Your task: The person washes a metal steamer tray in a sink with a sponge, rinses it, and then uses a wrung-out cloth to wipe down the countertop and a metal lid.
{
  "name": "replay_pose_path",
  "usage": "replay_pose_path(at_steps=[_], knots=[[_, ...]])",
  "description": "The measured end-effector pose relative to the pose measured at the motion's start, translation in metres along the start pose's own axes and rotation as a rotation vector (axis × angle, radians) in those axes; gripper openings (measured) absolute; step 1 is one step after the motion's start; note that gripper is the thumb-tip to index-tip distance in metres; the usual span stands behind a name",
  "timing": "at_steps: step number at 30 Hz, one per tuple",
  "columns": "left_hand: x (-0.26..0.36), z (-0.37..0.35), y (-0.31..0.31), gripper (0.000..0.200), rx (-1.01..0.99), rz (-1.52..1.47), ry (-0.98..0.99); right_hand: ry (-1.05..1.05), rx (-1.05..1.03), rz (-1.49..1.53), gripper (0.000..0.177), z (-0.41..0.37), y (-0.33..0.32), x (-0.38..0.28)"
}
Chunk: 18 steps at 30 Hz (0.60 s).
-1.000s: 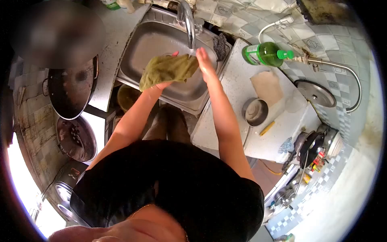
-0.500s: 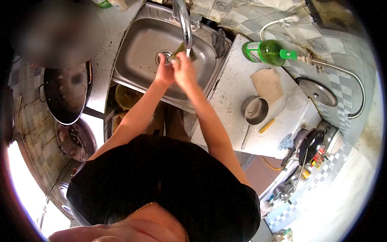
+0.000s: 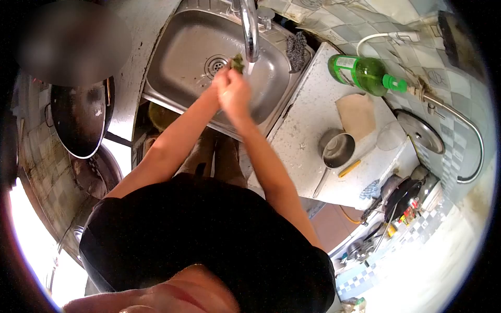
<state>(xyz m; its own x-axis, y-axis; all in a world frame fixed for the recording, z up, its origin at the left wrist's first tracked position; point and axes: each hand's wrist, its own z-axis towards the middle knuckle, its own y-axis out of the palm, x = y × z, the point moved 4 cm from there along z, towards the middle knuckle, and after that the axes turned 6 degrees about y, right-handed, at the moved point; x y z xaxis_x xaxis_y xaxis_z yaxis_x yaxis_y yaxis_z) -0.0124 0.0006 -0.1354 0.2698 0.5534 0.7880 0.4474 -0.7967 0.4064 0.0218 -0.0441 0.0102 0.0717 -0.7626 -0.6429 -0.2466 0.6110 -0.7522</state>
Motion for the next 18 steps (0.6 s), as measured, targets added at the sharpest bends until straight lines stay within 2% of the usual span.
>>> replay_pose_path(at_steps=[1, 2, 3, 5, 6, 7, 8, 9, 10, 11, 12, 13, 15, 17, 18], knots=[[0.061, -0.030, 0.036, 0.037, -0.055, -0.012, -0.025, 0.012, -0.020, -0.017, 0.024, 0.009, 0.002, 0.002], [0.041, -0.028, 0.038, 0.036, 0.287, -0.581, -0.289, 0.084, -0.053, 0.095, 0.031, 0.036, 0.003, 0.020], [0.040, -0.030, 0.047, 0.037, 0.218, -0.708, -0.222, 0.244, -0.158, 0.249, 0.030, 0.050, 0.002, 0.031], [0.022, -0.015, 0.032, 0.040, 0.235, -0.461, -0.299, 0.111, 0.017, 0.015, 0.042, 0.034, 0.012, 0.032], [0.031, -0.014, 0.051, 0.042, -0.312, -1.163, 0.008, -0.015, 0.146, 0.012, 0.040, 0.011, 0.036, 0.037], [0.034, -0.030, 0.049, 0.044, -0.904, -1.802, 0.358, -0.017, 0.149, 0.010, 0.040, 0.005, 0.032, 0.030], [-0.003, -0.013, 0.024, 0.043, -0.728, -1.574, 0.218, -0.055, 0.061, 0.016, 0.036, -0.003, 0.027, 0.019], [0.015, -0.015, 0.014, 0.041, -0.558, -1.339, 0.086, -0.094, -0.027, 0.024, 0.033, -0.008, 0.025, 0.015], [0.011, -0.016, 0.024, 0.035, -0.104, -1.019, -0.186, -0.098, -0.026, 0.027, 0.033, 0.016, 0.026, 0.029], [0.061, -0.044, 0.044, 0.030, 0.329, -0.653, -0.427, 0.115, -0.148, 0.068, 0.031, 0.063, 0.032, 0.062], [0.041, -0.037, 0.044, 0.035, 0.169, -0.699, -0.241, 0.339, -0.276, 0.103, 0.030, 0.082, 0.036, 0.087], [0.057, -0.040, 0.050, 0.039, 0.184, -0.708, -0.238, 0.386, -0.337, 0.327, 0.026, 0.079, 0.031, 0.083], [0.067, -0.032, 0.039, 0.045, 0.180, -0.819, -0.142, 0.483, -0.394, 0.527, 0.028, 0.075, 0.021, 0.071], [0.077, -0.035, 0.018, 0.056, 0.122, -0.962, -0.086, 0.729, -0.690, 1.287, 0.038, 0.063, 0.019, 0.076], [0.082, -0.044, 0.013, 0.074, 0.267, -0.819, -0.126, 0.606, -0.569, 1.106, 0.043, 0.064, 0.015, 0.079]])
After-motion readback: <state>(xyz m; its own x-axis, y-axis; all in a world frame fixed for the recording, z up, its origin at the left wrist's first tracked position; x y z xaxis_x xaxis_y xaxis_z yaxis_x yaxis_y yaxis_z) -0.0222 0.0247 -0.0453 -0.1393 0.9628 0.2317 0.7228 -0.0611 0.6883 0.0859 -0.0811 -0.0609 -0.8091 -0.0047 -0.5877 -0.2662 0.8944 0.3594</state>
